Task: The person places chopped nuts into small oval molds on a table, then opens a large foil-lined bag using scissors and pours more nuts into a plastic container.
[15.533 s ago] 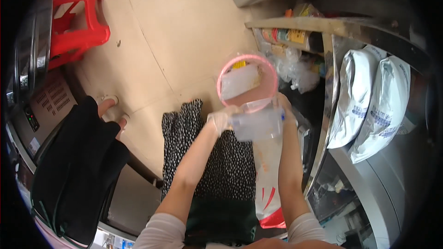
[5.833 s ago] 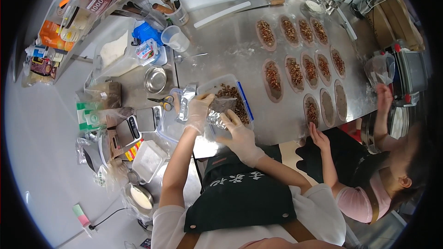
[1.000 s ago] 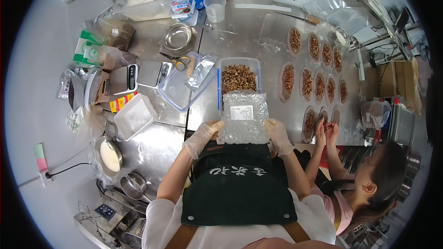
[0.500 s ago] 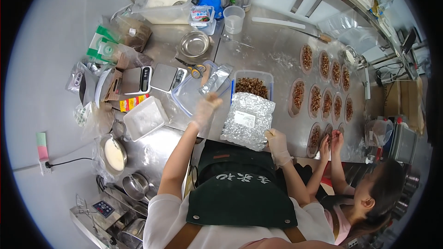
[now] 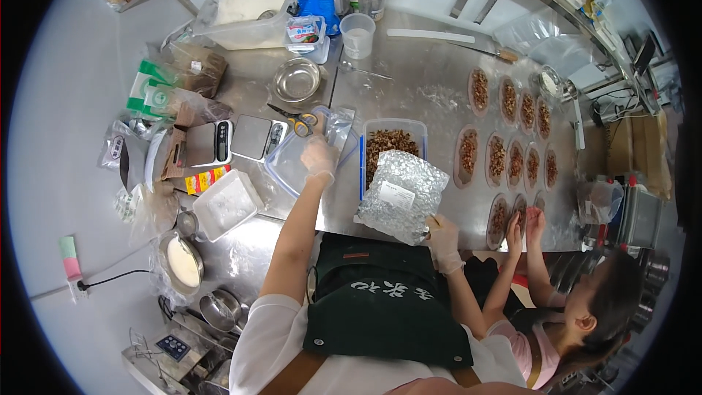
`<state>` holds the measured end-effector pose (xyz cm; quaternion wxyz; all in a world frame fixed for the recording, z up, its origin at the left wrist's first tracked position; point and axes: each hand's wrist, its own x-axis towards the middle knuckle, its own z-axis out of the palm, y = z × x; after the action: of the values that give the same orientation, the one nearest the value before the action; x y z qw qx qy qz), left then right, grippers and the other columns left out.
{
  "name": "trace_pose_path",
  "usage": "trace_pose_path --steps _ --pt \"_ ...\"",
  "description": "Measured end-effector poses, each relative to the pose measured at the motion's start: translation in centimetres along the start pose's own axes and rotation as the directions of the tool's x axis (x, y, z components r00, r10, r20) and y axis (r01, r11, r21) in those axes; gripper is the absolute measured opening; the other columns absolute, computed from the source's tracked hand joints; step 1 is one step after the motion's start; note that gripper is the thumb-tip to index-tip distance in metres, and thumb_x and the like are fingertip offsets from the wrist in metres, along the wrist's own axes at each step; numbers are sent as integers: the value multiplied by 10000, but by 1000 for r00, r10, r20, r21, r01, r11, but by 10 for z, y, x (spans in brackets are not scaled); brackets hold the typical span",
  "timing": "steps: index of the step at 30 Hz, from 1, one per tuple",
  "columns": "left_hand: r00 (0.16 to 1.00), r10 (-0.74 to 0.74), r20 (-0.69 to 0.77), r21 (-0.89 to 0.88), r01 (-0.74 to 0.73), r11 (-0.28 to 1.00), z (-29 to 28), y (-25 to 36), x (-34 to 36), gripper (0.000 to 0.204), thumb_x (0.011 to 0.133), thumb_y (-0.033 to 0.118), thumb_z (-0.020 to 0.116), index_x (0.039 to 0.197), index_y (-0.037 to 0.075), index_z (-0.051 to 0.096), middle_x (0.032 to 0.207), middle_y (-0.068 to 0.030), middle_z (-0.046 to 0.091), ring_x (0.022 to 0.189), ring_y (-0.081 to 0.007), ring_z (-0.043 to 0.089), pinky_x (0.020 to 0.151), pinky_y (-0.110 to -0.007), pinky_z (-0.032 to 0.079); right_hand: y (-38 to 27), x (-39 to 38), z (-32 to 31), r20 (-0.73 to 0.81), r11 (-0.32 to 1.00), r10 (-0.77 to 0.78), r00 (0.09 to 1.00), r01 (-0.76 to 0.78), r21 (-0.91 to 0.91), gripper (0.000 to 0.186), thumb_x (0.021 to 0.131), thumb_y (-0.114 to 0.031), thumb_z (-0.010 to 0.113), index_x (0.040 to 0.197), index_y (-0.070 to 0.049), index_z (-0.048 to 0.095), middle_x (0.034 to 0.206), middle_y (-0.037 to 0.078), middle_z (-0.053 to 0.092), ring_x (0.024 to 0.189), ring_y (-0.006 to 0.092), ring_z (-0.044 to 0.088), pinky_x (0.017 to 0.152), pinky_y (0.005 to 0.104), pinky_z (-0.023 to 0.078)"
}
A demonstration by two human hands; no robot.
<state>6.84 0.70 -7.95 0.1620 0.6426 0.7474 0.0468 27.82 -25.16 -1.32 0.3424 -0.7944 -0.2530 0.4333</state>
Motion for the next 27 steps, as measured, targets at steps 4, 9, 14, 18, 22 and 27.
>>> trace_pose_path --steps 4,9,14,18,22,27 --pt "999 39 23 -281 -31 959 -7 -21 -1 181 720 220 709 781 67 632 859 -109 639 876 -281 621 743 -365 519 -16 10 -2 14 998 -71 997 70 3 231 876 -168 550 768 30 603 610 35 516 525 90 504 507 252 417" --pt "849 236 473 -862 390 323 -88 -1 -84 191 717 95 767 733 16 594 1203 -108 532 998 -199 573 787 -252 507 -28 28 -7 13 998 -13 1000 12 56 228 877 -166 553 754 22 591 613 28 514 539 90 499 518 251 413" --pt "860 385 336 -805 50 591 -63 6 -123 231 691 12 773 691 33 542 960 -54 577 835 -117 564 725 -232 475 -42 33 1 143 988 -129 981 115 102 201 871 -144 579 747 14 591 608 25 515 568 77 503 530 253 410" --pt "844 277 460 -821 285 494 -85 28 -141 227 700 -17 752 679 38 533 751 -11 550 671 -75 533 573 -225 451 -30 23 -10 391 972 -224 893 175 157 160 864 -148 609 904 7 610 779 16 584 732 81 538 666 248 450" --pt "785 433 442 -837 188 513 -55 17 -167 203 694 6 760 690 26 557 707 13 534 620 -58 511 537 -229 437 -16 -15 -19 384 731 -233 894 -100 675 308 835 -122 645 1099 17 566 988 42 611 893 121 568 810 260 457" --pt "586 758 287 -731 -377 569 -42 20 -210 251 628 121 805 678 36 574 687 -77 589 558 -137 530 539 -277 444 14 -76 -4 99 577 122 988 -152 802 340 821 -76 648 1131 34 563 1013 81 627 877 149 610 781 268 493"
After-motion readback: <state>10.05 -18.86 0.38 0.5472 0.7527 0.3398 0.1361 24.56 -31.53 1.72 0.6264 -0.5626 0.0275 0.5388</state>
